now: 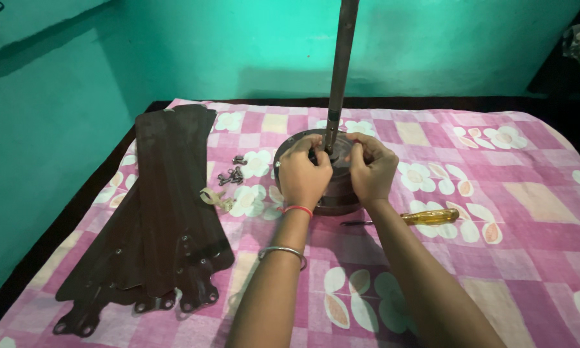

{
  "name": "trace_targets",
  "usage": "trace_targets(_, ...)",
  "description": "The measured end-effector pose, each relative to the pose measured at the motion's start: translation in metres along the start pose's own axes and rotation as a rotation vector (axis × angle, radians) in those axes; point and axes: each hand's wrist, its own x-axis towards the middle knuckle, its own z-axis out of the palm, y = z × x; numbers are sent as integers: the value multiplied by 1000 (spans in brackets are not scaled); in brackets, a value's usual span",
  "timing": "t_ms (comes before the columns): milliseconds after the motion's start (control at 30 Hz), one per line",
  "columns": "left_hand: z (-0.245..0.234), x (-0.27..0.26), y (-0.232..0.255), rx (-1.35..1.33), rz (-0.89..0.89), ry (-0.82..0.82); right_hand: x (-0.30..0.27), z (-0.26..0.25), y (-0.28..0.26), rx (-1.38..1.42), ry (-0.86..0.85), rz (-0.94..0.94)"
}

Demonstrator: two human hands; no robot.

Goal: The person removes a fan blade from the motor housing, then uses a screwdriver to loosen and remove a plastic clamp and several screws from the fan's central hub. They separate the motor housing into two halves, exposing the internal components, and place the parts on the table.

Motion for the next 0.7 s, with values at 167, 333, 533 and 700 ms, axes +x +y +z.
trace_targets(167, -1, 0, 1, -8, 4, 11, -1, 0, -1, -18, -11, -13)
trace_targets(333, -2, 0, 1, 3, -12, -2, 0, 0, -1, -14, -34, -8)
trace_targets(533, -1, 1, 1, 5, -5, 4, 0, 0, -2, -5, -47, -14)
trace_targets(700, -1, 0, 2, 18, -22, 4, 0, 0, -2, -44, -57, -15)
